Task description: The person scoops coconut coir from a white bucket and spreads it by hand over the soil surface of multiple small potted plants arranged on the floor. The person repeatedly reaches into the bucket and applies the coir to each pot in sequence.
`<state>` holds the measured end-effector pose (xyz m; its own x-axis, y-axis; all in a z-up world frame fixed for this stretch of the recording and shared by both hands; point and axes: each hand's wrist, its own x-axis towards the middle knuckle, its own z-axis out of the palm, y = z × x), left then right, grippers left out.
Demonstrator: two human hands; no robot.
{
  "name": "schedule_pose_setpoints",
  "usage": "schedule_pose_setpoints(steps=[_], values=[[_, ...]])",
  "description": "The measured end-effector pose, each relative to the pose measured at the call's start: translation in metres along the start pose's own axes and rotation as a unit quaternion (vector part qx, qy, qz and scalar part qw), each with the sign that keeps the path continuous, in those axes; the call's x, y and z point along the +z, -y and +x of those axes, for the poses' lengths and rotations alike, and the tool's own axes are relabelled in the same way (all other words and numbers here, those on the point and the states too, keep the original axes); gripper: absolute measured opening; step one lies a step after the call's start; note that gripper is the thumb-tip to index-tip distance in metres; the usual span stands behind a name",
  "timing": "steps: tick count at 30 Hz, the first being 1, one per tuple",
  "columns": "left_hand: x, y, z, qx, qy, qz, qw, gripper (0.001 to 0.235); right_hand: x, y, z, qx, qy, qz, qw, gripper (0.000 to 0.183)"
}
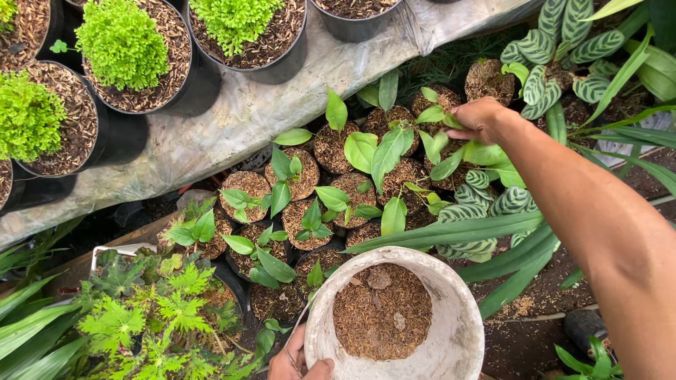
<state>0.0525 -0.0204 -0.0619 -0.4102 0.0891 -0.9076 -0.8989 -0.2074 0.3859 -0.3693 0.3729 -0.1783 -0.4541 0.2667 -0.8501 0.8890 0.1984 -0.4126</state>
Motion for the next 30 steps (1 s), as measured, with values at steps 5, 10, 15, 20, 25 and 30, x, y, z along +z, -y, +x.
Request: schedule_pose_setpoints(steps=[5, 10, 15, 20, 25, 30], values=[[0.001, 0.003, -0.003, -0.002, -0.008, -0.022, 1.000, 0.079, -0.006, 0.002, -0.018, -0.102, -0.036, -0.227, 0.968, 0.034], [0.002, 0.005, -0.014, 0.015, -0.017, -0.008, 1.000, 0.072, -0.016, 0.005, -0.058, -0.186, -0.135, -0.169, 0.958, 0.030], [0.008, -0.009, -0.027, 0.091, -0.008, 0.009, 0.996, 0.071, -0.038, -0.025, -0.161, -0.439, -0.225, -0.154, 0.856, 0.031], [0.028, -0.043, -0.051, 0.102, -0.033, 0.037, 0.994, 0.063, -0.049, -0.095, -0.308, -0.471, -0.247, -0.173, 0.829, 0.027], [0.051, -0.086, -0.075, 0.062, -0.074, 0.164, 0.982, 0.057, -0.017, -0.141, -0.402, -0.425, -0.097, -0.245, 0.866, 0.026], [0.066, -0.089, -0.083, 0.134, -0.057, 0.149, 0.978, 0.049, 0.026, -0.178, -0.398, -0.292, 0.052, -0.508, 0.809, 0.040]])
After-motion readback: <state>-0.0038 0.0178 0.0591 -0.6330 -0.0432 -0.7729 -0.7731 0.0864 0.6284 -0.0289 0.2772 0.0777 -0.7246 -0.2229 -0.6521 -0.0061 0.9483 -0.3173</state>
